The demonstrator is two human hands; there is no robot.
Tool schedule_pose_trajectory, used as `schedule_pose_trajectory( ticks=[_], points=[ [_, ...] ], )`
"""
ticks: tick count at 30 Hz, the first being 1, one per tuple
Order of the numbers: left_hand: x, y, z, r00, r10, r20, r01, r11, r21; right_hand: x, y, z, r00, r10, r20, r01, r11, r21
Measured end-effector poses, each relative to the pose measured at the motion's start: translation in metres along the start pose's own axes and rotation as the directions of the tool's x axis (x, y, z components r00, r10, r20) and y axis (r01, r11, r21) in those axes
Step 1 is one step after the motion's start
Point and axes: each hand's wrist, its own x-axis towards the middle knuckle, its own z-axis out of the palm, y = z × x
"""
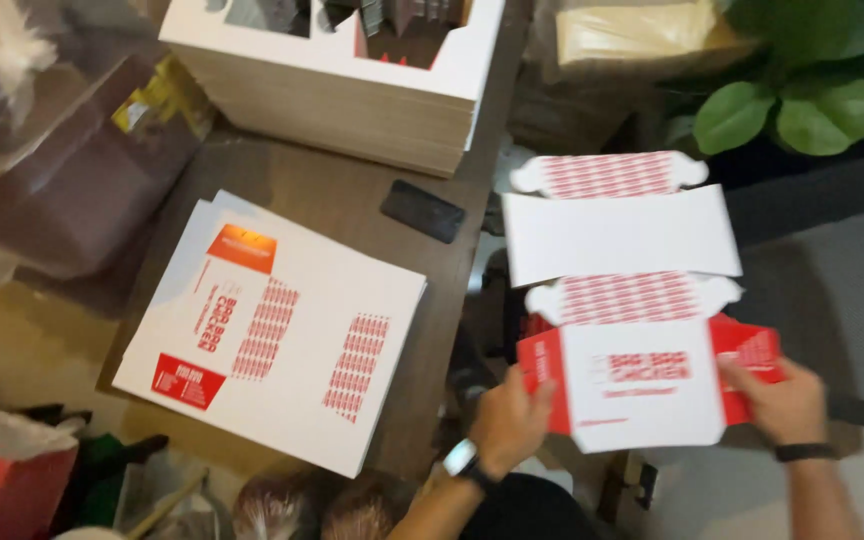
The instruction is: Sorting and preparing flat cardboard box templates for assembly by picking, inspecting, and stacking them.
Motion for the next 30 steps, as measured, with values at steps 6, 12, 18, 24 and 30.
schedule_pose_trajectory(
  ticks=[6,12,18,24,30],
  points=[
    [0.020,-0.035,0.019,0.965,0.010,0.260,-0.080,0.962,0.260,0.062,0.029,-0.031,0.986,-0.168,0.020,0.138,0.728,-0.671],
    [-0.056,-0.210,-0.042,0.765,-0.196,-0.613,0.276,0.960,0.038,0.069,0.056,0.146,0.945,-0.327,0.011,0.275,0.777,-0.566],
    [-0.117,-0.288,-0.056,0.337,-0.462,-0.821,0.506,0.824,-0.255,-0.011,-0.119,0.341,0.576,-0.556,0.599,0.711,0.703,-0.032],
    [-0.113,-0.302,-0.013,0.269,-0.830,-0.489,0.394,0.558,-0.730,0.022,-0.193,0.474,0.475,-0.638,0.606,0.864,0.468,-0.185],
    [-0.097,-0.321,0.008,0.146,-0.916,-0.373,0.569,0.386,-0.726,0.032,-0.193,0.496,0.474,-0.627,0.618,0.874,0.422,-0.242]
  ],
)
